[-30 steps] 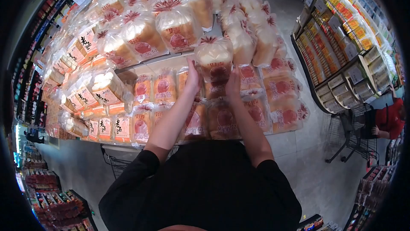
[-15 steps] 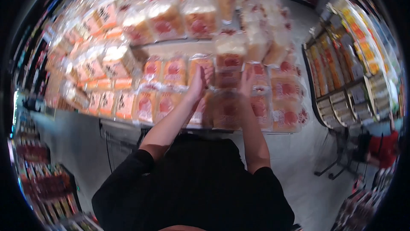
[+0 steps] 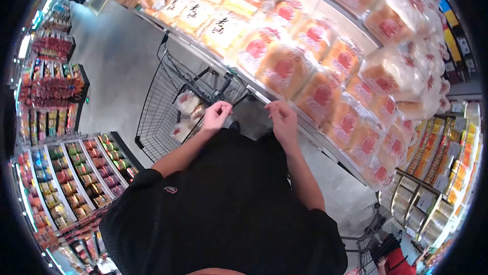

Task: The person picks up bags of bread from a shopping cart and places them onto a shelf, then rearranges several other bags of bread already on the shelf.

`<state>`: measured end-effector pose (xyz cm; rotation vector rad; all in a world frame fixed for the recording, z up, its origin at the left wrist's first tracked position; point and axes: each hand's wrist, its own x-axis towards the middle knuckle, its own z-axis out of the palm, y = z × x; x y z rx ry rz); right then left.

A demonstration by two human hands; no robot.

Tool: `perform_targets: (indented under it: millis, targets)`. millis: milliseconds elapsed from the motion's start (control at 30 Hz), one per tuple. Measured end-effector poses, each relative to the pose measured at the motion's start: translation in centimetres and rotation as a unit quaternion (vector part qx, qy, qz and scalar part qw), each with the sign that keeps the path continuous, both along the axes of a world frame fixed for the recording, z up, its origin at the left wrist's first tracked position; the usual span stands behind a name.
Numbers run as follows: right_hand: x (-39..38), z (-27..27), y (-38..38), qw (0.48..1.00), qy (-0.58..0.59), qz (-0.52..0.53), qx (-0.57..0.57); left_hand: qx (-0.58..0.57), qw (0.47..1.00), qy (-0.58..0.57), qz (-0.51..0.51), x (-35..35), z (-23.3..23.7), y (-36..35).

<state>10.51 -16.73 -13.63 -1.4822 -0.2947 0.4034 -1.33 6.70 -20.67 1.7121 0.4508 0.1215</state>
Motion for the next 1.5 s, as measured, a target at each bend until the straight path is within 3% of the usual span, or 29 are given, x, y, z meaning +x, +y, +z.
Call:
perform_targets:
  millis: [100,133,167,233,267,300,333,400,500,600,700,800,900,1000,1067,1133,1333,1500]
  targets:
    - [-4.7,-1.3,4.6,0.997,0.053,0.047,-0.005,-0.035,0.995,-0.022,0.091,-4.1,-6.6,6.7]
    - [-6.1,-2.3,6.0,0.995,0.075,0.06,-0.032,0.02,0.994,0.018,0.104,-5.4,-5.8,8.7]
    - [-7.3,-3.4,7.4,0.991,0.095,0.074,-0.056,0.107,0.99,0.022,0.093,-7.0,-9.1,11.6]
    - [-10.1,-4.7,10.1,0.984,0.146,0.079,-0.063,0.219,0.968,0.081,0.089,-10.6,-10.0,15.6]
    - [-11.2,-4.6,11.6,0.974,0.198,0.087,-0.059,0.301,0.927,0.203,0.091,-12.5,-11.1,16.9]
    - [-12.4,-4.3,12.9,0.961,0.253,0.093,-0.058,0.331,0.903,0.268,0.044,-14.7,-15.3,18.8]
    - [-13.5,-4.9,14.1,0.964,0.225,0.122,-0.068,0.357,0.873,0.332,-0.006,-16.7,-18.8,20.5]
    - [-15.3,-4.9,16.5,0.955,0.228,0.166,-0.088,0.338,0.869,0.36,0.024,-19.8,-16.8,21.3]
    - [-17.0,-5.3,18.5,0.944,0.238,0.212,-0.091,0.29,0.871,0.392,-0.063,-25.9,-25.5,23.7]
    - [-17.6,-6.1,19.1,0.936,0.235,0.229,-0.125,0.239,0.892,0.382,0.045,-27.2,-21.7,22.6]
    - [-17.9,-5.8,20.1,0.931,0.228,0.239,-0.157,0.34,0.881,0.329,0.016,-27.3,-17.3,23.2]
    - [-18.0,-5.4,20.7,0.926,0.218,0.258,-0.167,0.328,0.878,0.345,-0.045,-27.5,-18.9,24.4]
    - [-17.8,-5.0,21.0,0.933,0.192,0.26,-0.158,0.215,0.909,0.356,-0.026,-27.8,-23.8,25.9]
    - [-17.7,-5.8,20.8,0.935,0.166,0.252,-0.188,0.272,0.897,0.35,-0.011,-29.1,-25.1,25.6]
    - [-17.4,-3.2,20.7,0.925,0.153,0.25,-0.239,0.181,0.85,0.49,0.067,-26.3,-18.4,25.2]
    - [-17.5,-3.1,19.8,0.93,0.145,0.234,-0.244,0.257,0.841,0.473,0.054,-27.3,-19.8,25.4]
    - [-16.6,-5.6,18.1,0.96,0.126,0.183,-0.17,0.277,0.928,0.18,0.175,-28.6,-16.3,25.5]
    - [-14.3,-4.9,17.5,0.956,0.129,0.196,-0.178,0.405,0.896,0.065,0.171,-26.2,-6.4,26.3]
